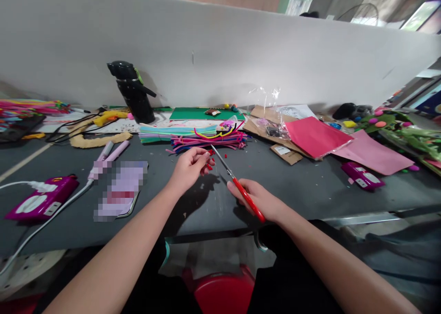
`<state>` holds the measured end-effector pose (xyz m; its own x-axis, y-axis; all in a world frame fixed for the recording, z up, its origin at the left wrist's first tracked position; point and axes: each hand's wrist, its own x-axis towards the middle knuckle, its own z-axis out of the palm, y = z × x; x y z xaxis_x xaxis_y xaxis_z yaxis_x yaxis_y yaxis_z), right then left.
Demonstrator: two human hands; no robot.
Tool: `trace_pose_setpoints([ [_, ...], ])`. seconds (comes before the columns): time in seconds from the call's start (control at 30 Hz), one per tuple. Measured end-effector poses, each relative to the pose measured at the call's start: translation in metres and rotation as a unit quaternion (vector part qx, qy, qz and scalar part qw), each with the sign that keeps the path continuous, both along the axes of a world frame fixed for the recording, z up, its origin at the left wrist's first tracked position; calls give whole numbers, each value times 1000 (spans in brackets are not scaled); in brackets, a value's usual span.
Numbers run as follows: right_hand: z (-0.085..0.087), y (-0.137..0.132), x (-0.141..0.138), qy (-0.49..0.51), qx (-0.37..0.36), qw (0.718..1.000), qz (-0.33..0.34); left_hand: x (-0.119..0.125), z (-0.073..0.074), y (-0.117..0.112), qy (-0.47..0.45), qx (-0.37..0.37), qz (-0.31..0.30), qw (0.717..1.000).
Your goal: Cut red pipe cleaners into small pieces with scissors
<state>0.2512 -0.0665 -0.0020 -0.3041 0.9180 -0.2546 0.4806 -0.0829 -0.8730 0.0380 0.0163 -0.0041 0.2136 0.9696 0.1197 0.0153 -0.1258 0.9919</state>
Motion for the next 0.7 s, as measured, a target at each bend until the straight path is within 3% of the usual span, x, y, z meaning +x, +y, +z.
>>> trace_pose_setpoints([
  [0.33, 5, -2, -4, -21, 19, 1000, 1, 0, 4, 0, -22, -8, 13, 1000],
  [0.5, 3, -2, -4, -24, 22, 999, -5, -1, -2, 4, -74, -66, 11, 995],
  [0.7, 1, -1, -4, -26, 26, 999, -7, 0, -2, 3, -61, -29, 19, 998],
])
